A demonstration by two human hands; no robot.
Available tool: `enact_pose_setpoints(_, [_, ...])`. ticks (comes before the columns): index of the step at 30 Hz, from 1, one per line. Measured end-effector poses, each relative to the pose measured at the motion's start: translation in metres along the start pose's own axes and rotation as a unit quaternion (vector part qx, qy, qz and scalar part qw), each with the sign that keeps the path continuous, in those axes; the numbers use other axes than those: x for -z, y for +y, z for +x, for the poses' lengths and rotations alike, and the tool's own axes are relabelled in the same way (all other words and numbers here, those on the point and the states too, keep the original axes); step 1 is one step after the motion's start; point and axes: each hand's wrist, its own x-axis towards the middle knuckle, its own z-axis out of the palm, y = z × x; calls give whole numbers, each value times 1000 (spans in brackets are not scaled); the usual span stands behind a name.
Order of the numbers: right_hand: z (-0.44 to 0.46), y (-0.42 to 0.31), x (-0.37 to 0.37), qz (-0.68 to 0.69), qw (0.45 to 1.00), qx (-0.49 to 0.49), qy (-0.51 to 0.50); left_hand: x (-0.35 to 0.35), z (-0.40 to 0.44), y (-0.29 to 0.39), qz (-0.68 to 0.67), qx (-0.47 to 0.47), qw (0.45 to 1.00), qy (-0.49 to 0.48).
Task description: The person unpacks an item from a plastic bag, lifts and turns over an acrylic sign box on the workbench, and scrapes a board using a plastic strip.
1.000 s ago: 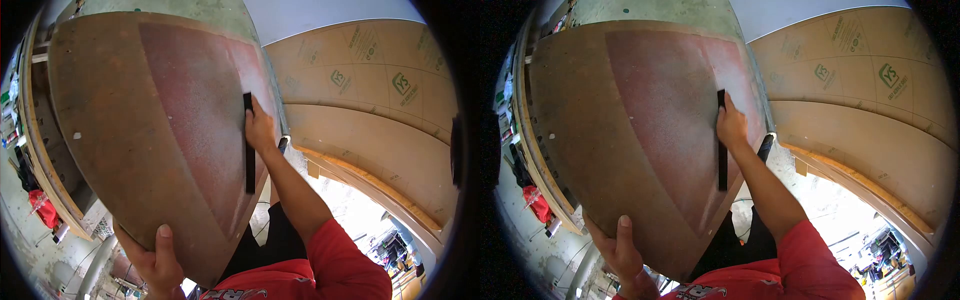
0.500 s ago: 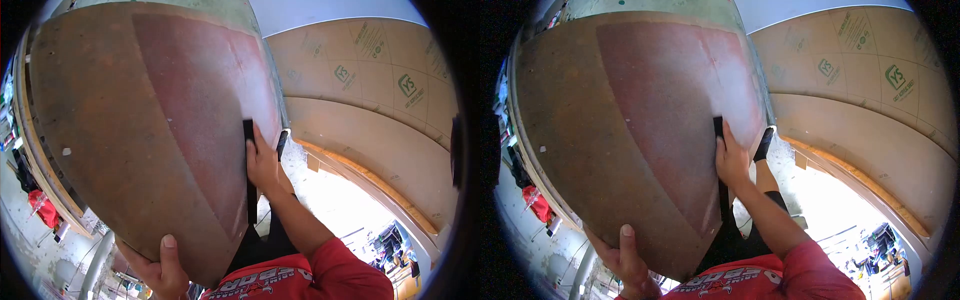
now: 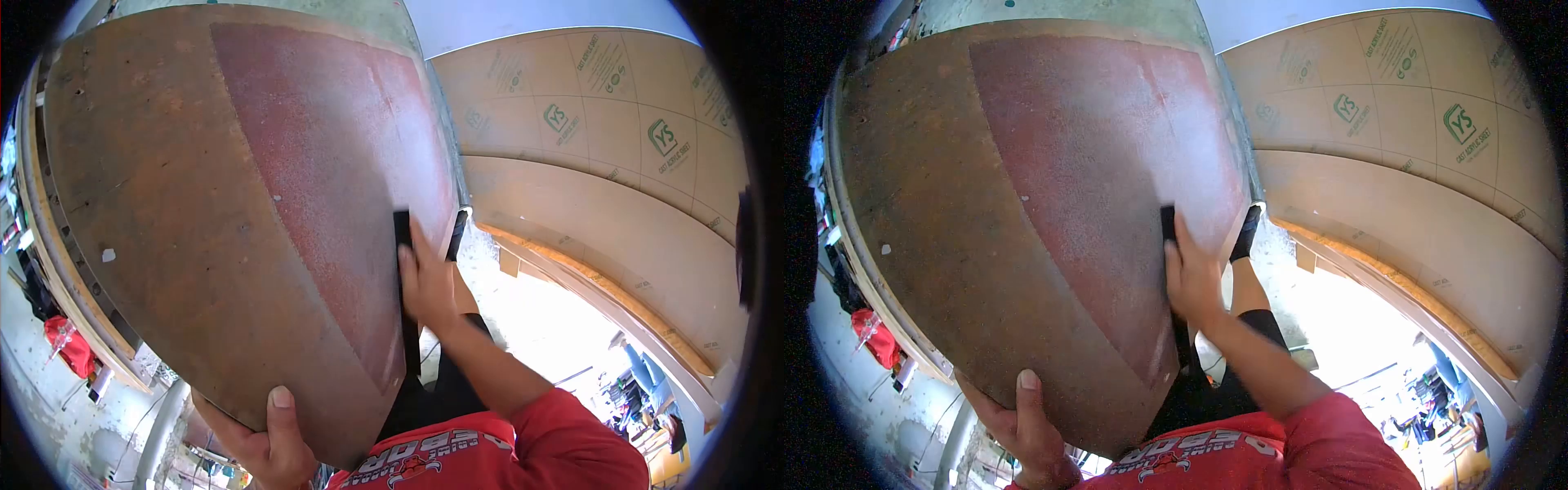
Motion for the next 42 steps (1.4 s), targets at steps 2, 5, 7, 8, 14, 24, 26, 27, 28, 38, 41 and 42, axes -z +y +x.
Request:
enact_pose_setpoints(2, [-17,-3,-1,-13,999,31,23,-1,-2,0,5,-4,1000,5])
enact_pose_setpoints(5, [48,3,-3,-27,998,-18,47,-5,-2,9,-4,20,1000,8])
enact_pose_setpoints(7, [121,12,-5,-41,997,-61,24,-11,-1,10,-1,14,999,41])
enact_pose_setpoints(8, [153,27,-11,-67,996,-32,53,-12,-2,10,-1,13,998,57])
enact_pose_setpoints(14, [215,59,4,-32,997,-37,60,-1,-3,5,-8,-11,1000,-10])
enact_pose_setpoints(24, [137,15,93,676,720,-89,-127,-10,-10,4,-64,-66,996,-5])
enact_pose_setpoints(26, [134,15,98,680,716,-90,-128,-10,-10,3,-66,-76,995,-9])
enact_pose_setpoints(27, [133,14,100,680,716,-93,-127,-11,-11,4,-60,-73,995,-3])
enact_pose_setpoints(28, [132,15,101,679,716,-97,-126,-12,-13,7,-54,-71,996,1])
enact_pose_setpoints(38, [136,22,109,620,763,-135,-119,-22,-21,19,-73,-81,994,-8])
enact_pose_setpoints(41, [124,24,116,531,817,-199,-99,-21,-22,20,-24,-98,995,-3])
enact_pose_setpoints(42, [110,35,115,487,835,-238,-98,-21,-22,22,-22,-92,995,-2])
